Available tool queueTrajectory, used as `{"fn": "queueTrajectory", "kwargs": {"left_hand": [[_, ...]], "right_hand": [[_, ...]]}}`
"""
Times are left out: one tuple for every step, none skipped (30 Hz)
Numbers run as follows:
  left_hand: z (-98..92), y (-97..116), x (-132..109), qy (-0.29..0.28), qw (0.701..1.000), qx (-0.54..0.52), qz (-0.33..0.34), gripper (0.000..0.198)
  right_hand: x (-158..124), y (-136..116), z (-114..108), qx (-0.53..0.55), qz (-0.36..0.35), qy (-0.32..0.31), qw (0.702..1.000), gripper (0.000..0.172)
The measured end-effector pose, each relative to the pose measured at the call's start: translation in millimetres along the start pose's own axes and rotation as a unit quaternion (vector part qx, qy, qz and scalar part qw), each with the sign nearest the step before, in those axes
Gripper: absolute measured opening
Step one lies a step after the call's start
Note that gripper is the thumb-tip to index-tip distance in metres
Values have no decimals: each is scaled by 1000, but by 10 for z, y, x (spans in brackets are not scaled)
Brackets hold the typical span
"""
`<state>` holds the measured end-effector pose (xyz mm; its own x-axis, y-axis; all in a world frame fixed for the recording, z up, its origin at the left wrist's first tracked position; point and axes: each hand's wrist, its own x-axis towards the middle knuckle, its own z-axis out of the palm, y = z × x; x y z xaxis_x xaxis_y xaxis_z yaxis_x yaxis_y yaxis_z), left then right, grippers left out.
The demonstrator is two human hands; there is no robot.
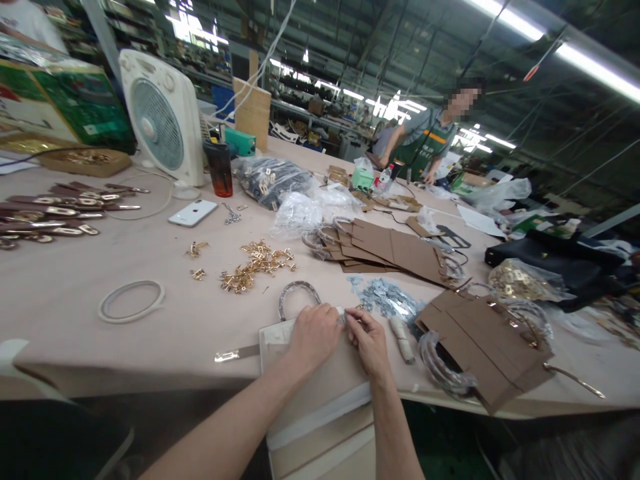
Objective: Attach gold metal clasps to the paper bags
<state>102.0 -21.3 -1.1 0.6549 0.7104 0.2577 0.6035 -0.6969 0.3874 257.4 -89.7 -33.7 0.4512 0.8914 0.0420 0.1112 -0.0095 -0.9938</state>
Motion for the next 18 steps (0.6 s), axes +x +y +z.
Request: {"fn": "queueTrajectory", "kwargs": {"left_hand": [[-5, -6, -2, -1, 1000, -1, -2, 17], [-12, -11, -3, -1, 1000, -1, -5, 22], [-20, -15, -3, -2, 1000, -3, -9, 30], [-28, -18, -2, -3, 1000, -4, -13, 38], [-36, -19, 1, -5, 1000, -5, -16, 45], [-44, -19, 4, -9, 1000, -6, -18, 49], [-50, -18, 8, -14, 1000, -7, -21, 52], [-55, -17, 13, -18, 1000, -6, -24, 52], [-58, -15, 17, -21, 999, -5, -28, 52], [-58, -14, 20, -22, 999, -3, -31, 51], [-57, -13, 22, -22, 999, -1, -33, 50], [-54, -13, 23, -22, 999, 1, -34, 48], [-51, -13, 24, -22, 999, 2, -33, 46], [-49, -14, 23, -23, 999, 2, -32, 44], [-48, -16, 23, -23, 999, 2, -32, 43], [-47, -17, 22, -22, 999, 1, -32, 42], [-49, -19, 22, -21, 999, 0, -31, 42], [-51, -20, 23, -21, 999, -1, -31, 43]], "right_hand": [[3, -2, -4, 2, 1, 3, 1000, 38], [7, -1, -10, 6, 2, 7, 1000, 38], [11, 1, -15, 10, 2, 12, 1000, 37], [14, 4, -20, 14, 1, 15, 1000, 37], [18, 5, -24, 15, 0, 14, 1000, 36], [20, 3, -24, 12, -2, 10, 1000, 36], [22, -4, -21, 5, -6, 5, 1000, 34], [24, -17, -15, -7, -11, -1, 1000, 33], [26, -35, -5, -24, -18, -7, 1000, 31], [28, -57, 6, -43, -25, -14, 999, 29], [31, -81, 19, -61, -31, -21, 997, 27], [35, -105, 30, -75, -36, -27, 996, 25], [39, -126, 40, -85, -38, -34, 995, 24], [43, -142, 46, -92, -38, -41, 994, 23], [48, -154, 50, -96, -36, -47, 994, 23], [51, -162, 51, -98, -33, -52, 993, 24], [54, -165, 50, -99, -30, -56, 993, 24], [55, -166, 48, -98, -28, -57, 993, 25]]}}
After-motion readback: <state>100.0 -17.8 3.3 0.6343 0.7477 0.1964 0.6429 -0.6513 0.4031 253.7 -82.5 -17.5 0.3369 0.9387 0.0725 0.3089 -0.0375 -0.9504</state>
